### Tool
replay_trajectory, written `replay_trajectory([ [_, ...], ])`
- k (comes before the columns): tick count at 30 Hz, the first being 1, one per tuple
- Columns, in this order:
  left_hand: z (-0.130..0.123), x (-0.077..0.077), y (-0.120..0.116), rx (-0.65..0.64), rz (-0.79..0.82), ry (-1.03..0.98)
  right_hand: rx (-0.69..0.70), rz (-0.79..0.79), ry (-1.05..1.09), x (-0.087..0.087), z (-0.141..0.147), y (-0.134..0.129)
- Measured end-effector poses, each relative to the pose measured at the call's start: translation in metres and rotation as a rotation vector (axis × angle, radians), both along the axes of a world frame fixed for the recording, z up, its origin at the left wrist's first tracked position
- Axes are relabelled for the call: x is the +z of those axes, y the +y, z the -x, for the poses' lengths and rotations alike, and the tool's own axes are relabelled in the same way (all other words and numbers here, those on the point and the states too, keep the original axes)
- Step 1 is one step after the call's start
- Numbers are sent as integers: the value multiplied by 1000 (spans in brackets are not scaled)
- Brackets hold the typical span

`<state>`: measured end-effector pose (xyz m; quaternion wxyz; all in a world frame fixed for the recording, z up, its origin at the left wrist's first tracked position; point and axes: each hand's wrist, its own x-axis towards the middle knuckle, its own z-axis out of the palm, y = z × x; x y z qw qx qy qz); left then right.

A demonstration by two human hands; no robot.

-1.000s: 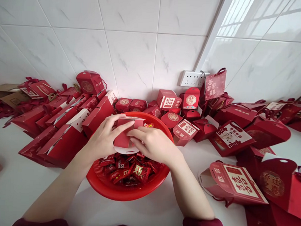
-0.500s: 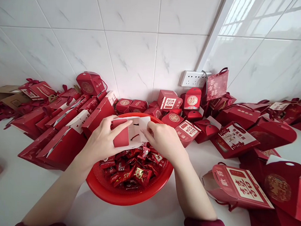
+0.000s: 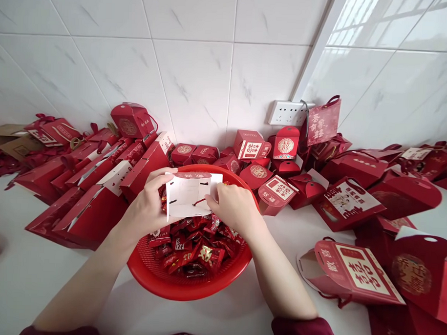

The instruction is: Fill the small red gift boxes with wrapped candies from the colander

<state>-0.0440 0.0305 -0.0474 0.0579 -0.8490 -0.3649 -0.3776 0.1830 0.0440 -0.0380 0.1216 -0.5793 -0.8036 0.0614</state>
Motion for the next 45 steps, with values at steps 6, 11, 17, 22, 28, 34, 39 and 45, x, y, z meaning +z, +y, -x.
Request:
replay_trajectory([
  [6, 5, -4, 4, -88, -93, -50, 33, -82, 2, 1, 3, -1],
  [11, 2, -3, 1, -98, -85, -181, 22, -175, 149, 5, 1, -5],
  [17, 1, 6, -5, 127, -369, -297, -96, -259, 344, 4, -1, -5],
  [22, 1, 7, -2, 460, -496, -135, -127, -321, 397, 4, -3, -5],
  [28, -5, 5, -5, 559, -248, 26, 26, -285, 480, 8, -3, -16],
  [34, -7, 3, -4, 335, 247, -219, 121, -275, 524, 12, -4, -22],
  [39, -4, 1, 0, 234, 248, -296, 223, -262, 516, 10, -2, -20],
  [45, 0, 2, 2, 202, 173, -353, 286, -610, 386, 4, 0, -14],
])
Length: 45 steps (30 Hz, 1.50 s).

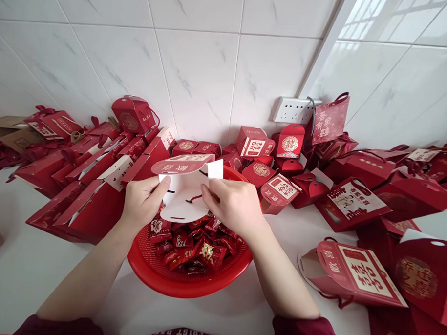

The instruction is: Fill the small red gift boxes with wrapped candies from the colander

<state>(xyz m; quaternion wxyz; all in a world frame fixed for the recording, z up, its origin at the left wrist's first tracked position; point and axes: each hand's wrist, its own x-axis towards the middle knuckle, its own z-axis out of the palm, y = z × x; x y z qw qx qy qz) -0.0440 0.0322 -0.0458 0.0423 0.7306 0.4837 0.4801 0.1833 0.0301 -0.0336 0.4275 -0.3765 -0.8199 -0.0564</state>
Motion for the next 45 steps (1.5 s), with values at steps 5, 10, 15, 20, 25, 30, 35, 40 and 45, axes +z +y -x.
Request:
replay_trajectory([
  [5, -1, -3, 0, 24, -227, 205, 96, -355, -75, 3, 0, -1],
  [10, -1, -6, 0, 11, -392, 312, 102, -366, -92, 6, 0, -2],
  [15, -2, -5, -3, 9, -537, 408, -29, -377, -117, 4, 1, -1],
  [20, -4, -3, -5, 24, -596, 450, 22, -280, -121, 2, -1, 3],
  [25, -6, -2, -7, 24, -579, 447, 143, -210, -122, -3, -2, 6],
  [30, -8, -1, -12, -45, -625, 337, 197, -214, -159, -6, -2, 4],
  [35, -7, 4, -16, -74, -619, 392, 218, -235, -229, -5, 2, 2],
  [40, -3, 6, -12, 102, -614, 368, 105, -336, -153, 0, 4, -7],
  [45, 16, 12, -6, 279, -584, 328, 260, -212, -228, 6, 6, -14],
])
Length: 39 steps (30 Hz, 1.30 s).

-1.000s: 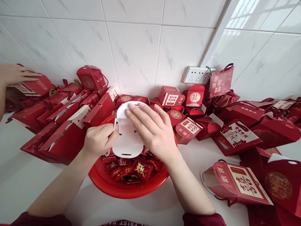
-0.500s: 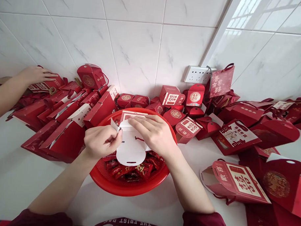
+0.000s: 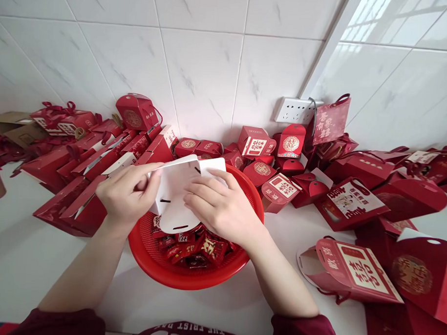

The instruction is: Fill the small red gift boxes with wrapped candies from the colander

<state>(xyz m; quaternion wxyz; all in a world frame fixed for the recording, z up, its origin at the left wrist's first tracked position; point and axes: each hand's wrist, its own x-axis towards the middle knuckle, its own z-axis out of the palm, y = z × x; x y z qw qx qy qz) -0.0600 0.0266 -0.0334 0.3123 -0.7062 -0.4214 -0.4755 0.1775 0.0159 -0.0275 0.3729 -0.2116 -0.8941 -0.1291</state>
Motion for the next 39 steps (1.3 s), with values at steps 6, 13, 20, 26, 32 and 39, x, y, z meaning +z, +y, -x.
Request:
replay_trajectory([
  [6, 17, 4, 1, 44, -37, -1, 64, 271, -177, -4, 6, 4],
  [13, 1, 6, -11, -10, -22, 39, -89, 258, -243, -13, 11, 6],
  [20, -6, 12, -14, -36, 211, -141, -92, 141, -137, -10, 6, 7],
  [26, 1, 18, -4, -333, 594, -57, -56, 245, 78, -8, -2, 14],
  [32, 1, 9, 2, -525, 997, -154, 200, 490, 147, -6, -9, 20],
  [39, 1, 4, 9, -558, 1103, -337, 160, 526, 200, -1, -11, 18],
])
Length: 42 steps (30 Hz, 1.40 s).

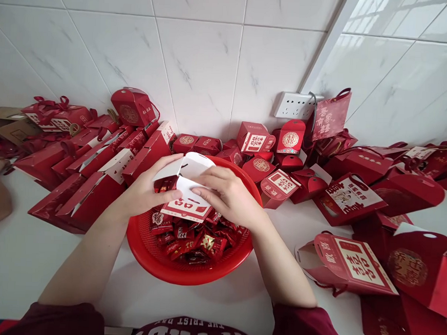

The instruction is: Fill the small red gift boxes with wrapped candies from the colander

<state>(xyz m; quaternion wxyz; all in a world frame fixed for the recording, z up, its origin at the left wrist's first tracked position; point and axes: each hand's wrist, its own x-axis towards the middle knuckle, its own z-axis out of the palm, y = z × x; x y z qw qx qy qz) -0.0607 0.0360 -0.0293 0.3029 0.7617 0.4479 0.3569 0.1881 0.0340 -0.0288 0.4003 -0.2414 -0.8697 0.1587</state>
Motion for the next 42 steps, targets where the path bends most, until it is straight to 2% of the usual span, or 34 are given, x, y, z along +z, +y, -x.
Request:
replay_trajectory([
  [3, 8, -9, 14, 137, -25, -156, -168, -79, 29, 6, -13, 2],
  [6, 15, -20, 32, 166, 93, -402, -307, -85, -7, 9, -33, 7],
  [9, 15, -25, 41, 162, 245, -667, -416, 21, -94, 11, -51, 10],
  [13, 7, -20, 38, 165, 265, -822, -508, 183, -153, 12, -61, 12],
  [16, 5, -14, 34, 151, 271, -846, -483, 223, -198, 7, -60, 18],
  [22, 5, -13, 33, 141, 253, -832, -319, 394, -568, -13, -55, 34],
  [26, 6, -14, 35, 130, 229, -788, -277, 443, -706, -16, -51, 35],
  [32, 8, -14, 36, 135, 187, -722, -195, 448, -731, -18, -46, 34],
  [37, 7, -15, 35, 138, 171, -730, -206, 444, -724, -21, -44, 37],
  [42, 6, -15, 34, 101, 182, -820, -252, 434, -721, -20, -44, 35],
])
